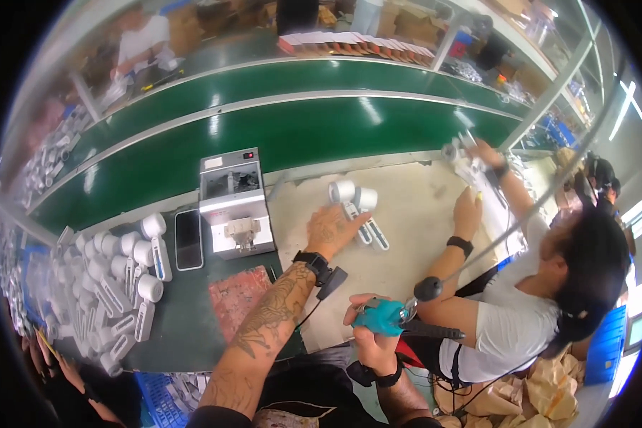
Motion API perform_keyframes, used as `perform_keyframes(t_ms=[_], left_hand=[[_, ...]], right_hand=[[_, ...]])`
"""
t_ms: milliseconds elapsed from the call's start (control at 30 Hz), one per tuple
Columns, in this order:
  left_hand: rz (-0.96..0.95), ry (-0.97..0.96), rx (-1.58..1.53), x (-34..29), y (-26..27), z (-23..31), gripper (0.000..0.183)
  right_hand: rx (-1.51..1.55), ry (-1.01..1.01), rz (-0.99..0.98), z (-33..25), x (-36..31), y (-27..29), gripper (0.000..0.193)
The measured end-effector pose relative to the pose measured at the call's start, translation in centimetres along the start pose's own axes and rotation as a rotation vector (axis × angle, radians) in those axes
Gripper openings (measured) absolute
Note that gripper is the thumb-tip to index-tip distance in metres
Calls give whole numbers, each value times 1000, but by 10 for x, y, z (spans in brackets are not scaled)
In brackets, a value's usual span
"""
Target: Assembling handheld electronic devices using an electric screwdriver on an assembly line.
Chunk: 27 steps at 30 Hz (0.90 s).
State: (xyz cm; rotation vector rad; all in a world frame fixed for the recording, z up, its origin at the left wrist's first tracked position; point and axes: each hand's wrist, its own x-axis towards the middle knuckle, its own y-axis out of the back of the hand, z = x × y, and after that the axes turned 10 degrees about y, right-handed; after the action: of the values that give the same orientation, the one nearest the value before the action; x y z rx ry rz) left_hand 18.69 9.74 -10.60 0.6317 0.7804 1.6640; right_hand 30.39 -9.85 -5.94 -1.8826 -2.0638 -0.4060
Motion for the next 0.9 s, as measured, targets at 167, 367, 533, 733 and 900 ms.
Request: perform_keyframes(t_ms=[167,367,533,733,900], left_hand=[[10,107,-150,6,-11,-23,48],[73,-179,-245,-47,64,-33,29],[100,-354,-346,-101,129,-73,26],[2,-411,-192,-131,161,-136,30],[80,-408,-197,-139,151,-158,32]], right_hand=[[31,-28,-20,2,8,-10,69],[16,26,11,8,14,-21,71],[-3,34,-7,12,19,-36,74],[137,-7,63,1,43,-73,82],[274,73,-48,-10,71,-110,79]])
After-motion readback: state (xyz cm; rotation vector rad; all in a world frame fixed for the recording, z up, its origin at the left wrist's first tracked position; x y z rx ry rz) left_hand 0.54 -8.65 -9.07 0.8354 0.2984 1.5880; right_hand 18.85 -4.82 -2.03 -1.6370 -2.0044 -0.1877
